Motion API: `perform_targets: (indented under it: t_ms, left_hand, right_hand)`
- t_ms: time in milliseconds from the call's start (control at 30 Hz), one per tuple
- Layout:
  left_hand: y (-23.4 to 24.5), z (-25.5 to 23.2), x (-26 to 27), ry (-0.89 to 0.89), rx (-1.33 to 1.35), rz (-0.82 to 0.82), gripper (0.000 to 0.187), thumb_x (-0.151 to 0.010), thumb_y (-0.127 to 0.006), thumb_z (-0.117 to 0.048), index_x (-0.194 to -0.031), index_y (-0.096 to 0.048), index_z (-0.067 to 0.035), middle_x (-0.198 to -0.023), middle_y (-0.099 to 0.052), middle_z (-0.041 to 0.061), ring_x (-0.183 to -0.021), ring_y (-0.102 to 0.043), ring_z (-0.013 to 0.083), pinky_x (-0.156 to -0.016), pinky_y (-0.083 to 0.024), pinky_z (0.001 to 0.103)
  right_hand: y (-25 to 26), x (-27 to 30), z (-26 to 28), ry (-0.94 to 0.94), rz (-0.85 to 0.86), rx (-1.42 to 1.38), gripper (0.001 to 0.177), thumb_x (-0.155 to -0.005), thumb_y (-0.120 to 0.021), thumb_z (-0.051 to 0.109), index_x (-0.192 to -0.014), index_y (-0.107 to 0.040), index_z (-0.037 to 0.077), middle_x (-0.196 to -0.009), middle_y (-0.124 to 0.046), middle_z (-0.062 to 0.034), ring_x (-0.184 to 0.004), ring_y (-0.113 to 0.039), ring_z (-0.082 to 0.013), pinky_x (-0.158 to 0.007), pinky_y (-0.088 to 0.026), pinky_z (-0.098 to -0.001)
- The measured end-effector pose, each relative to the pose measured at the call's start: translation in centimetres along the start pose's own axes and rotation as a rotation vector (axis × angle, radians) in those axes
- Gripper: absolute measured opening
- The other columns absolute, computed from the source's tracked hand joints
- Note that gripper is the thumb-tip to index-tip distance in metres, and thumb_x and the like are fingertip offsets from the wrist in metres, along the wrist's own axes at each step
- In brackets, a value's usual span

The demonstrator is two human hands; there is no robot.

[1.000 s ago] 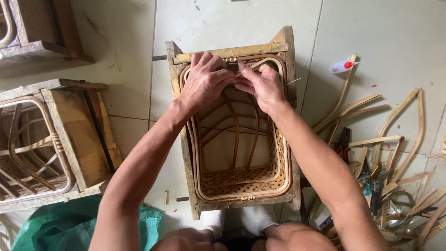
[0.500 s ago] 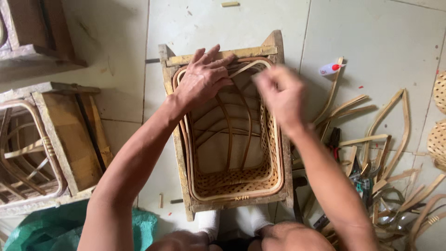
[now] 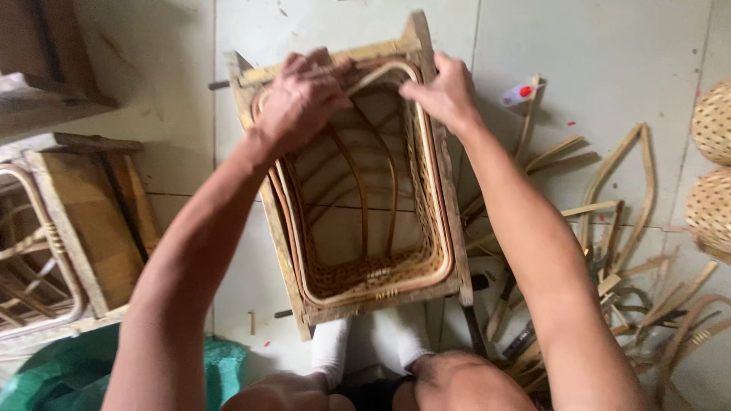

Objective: The person is weaving a rectangular basket using thin wooden strips. They use a hammer to secure the strips into a wooden frame and pliers to trim excess material. The person works methodically, adding and adjusting strips to form the basket's structure.

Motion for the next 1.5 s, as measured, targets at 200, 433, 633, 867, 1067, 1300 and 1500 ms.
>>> perform_targets:
  t_ms: [200,433,633,867,1067,1300,1500]
  left_hand:
    - [-0.4,1.0,-0.2,0.09,0.04,-0.007,0.015,-0.104,-0.075,-0.023,-0.093,-0.079,-0.014,-0.143,-0.069,0.004,-0.126,-0.058,0.0292,-0.11,-0.039,0.047]
    - [-0.1,0.4,-0.6,0.07,0.031,-0.017,0.021,-0.102,-0.077,-0.025,-0.087,-0.076,-0.011,-0.141,-0.07,0.005,-0.121,-0.059,0.0288,-0.107,-0.04,0.046]
    - [0.1,-2.4,2.7,0.143,0.022,-0.062,0.02,-0.105,-0.073,-0.013,-0.085,-0.075,-0.01,-0.143,-0.07,0.007,-0.127,-0.059,0.0249,-0.108,-0.043,0.041]
    - [0.6,-3.5,3.6,0.17,0.049,-0.084,0.019,-0.101,-0.079,-0.02,-0.09,-0.076,-0.006,-0.14,-0.071,0.008,-0.122,-0.057,0.0282,-0.102,-0.042,0.045]
    - [0.7,-3.4,3.8,0.162,0.063,-0.087,0.015,-0.096,-0.078,-0.017,-0.088,-0.074,-0.004,-0.14,-0.07,0.009,-0.125,-0.059,0.0303,-0.107,-0.04,0.046]
    - [0.5,-3.1,3.5,0.164,0.134,-0.13,0.015,-0.093,-0.081,-0.017,-0.09,-0.074,-0.004,-0.134,-0.074,0.012,-0.114,-0.062,0.0345,-0.106,-0.041,0.048]
    - [0.0,-2.6,3.2,0.7,0.341,0.258,0.018,-0.1,-0.064,-0.025,-0.103,-0.072,-0.009,-0.108,-0.069,0.008,-0.096,-0.065,0.0283,-0.091,-0.049,0.048]
  right_hand:
    - [0.8,-0.2,1.7,0.083,0.041,0.091,0.04,-0.084,-0.084,0.032,-0.107,-0.066,0.006,-0.097,-0.074,-0.0108,-0.09,-0.072,-0.018,-0.092,-0.054,-0.039]
    - [2.0,20.8,2.7,0.846,0.536,0.937,0.01,-0.088,-0.068,0.011,-0.08,-0.075,0.01,-0.096,-0.074,-0.0097,-0.11,-0.065,-0.0266,-0.121,-0.032,-0.0521]
    - [0.6,22.8,-0.2,0.745,0.928,1.234,0.013,-0.081,-0.073,0.011,-0.068,-0.074,0.011,-0.078,-0.074,-0.0099,-0.095,-0.066,-0.0246,-0.12,-0.029,-0.049]
    - [-0.7,20.5,-1.8,0.608,1.227,1.145,0.024,-0.068,-0.084,0.032,-0.073,-0.079,0.01,-0.074,-0.073,-0.0053,-0.091,-0.061,-0.0218,-0.096,-0.04,-0.041]
    - [0.2,20.4,-2.2,0.658,1.211,0.994,0.027,-0.066,-0.084,0.035,-0.068,-0.078,0.008,-0.069,-0.067,-0.0042,-0.086,-0.057,-0.0241,-0.096,-0.038,-0.0431]
    - [0.5,20.8,-1.5,0.67,1.139,1.086,0.02,-0.071,-0.081,0.03,-0.071,-0.077,0.01,-0.072,-0.07,-0.0089,-0.086,-0.058,-0.0243,-0.099,-0.041,-0.0422]
    - [-7.7,26.7,1.3,0.362,0.939,0.313,0.031,-0.093,-0.07,0.031,-0.107,-0.079,0.005,-0.104,-0.073,-0.011,-0.095,-0.066,-0.0229,-0.088,-0.052,-0.0436]
Point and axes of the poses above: each hand's wrist, its own x-axis away from the middle knuckle, its own y-axis out of the back of the hand, z = x × y, the point moved 2 cm from there along -x, towards the middle knuckle
